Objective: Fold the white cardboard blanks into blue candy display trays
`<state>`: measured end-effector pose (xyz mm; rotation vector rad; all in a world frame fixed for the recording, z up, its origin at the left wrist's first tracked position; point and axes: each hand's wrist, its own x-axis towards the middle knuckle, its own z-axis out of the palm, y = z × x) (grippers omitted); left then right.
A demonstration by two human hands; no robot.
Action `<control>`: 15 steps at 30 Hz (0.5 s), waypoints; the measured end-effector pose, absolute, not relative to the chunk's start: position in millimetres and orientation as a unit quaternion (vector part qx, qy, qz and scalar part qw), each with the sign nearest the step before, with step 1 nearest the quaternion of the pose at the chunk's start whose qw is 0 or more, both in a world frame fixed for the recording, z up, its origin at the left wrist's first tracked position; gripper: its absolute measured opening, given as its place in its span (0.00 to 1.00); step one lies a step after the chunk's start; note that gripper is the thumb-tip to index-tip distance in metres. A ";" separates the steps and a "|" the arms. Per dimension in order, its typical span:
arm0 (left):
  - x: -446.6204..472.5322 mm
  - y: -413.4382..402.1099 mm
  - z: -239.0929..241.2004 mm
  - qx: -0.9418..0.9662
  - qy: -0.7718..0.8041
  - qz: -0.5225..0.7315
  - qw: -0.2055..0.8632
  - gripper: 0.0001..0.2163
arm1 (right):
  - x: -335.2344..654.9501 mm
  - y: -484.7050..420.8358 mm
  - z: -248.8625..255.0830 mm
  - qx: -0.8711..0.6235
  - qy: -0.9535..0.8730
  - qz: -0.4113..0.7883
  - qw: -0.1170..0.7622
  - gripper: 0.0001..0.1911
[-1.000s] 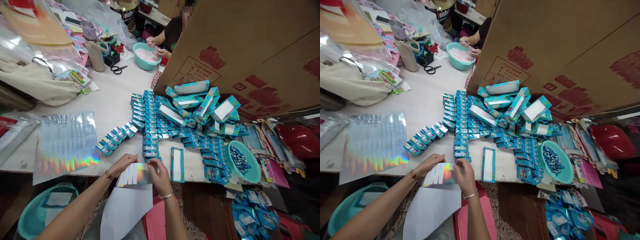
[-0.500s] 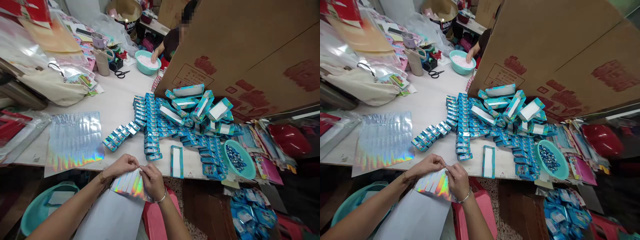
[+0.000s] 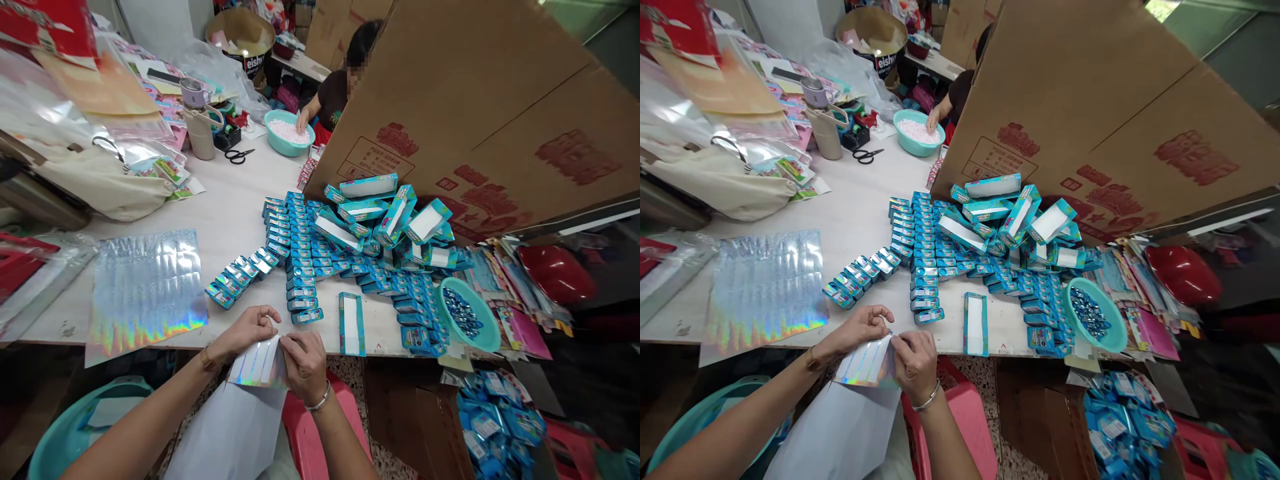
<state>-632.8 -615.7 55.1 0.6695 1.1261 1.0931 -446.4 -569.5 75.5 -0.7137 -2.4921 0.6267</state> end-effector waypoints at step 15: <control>-652.7 -570.9 46.6 0.388 0.616 0.408 0.551 0.08 | -466.6 -522.7 80.0 -0.339 -0.835 0.370 0.226 0.07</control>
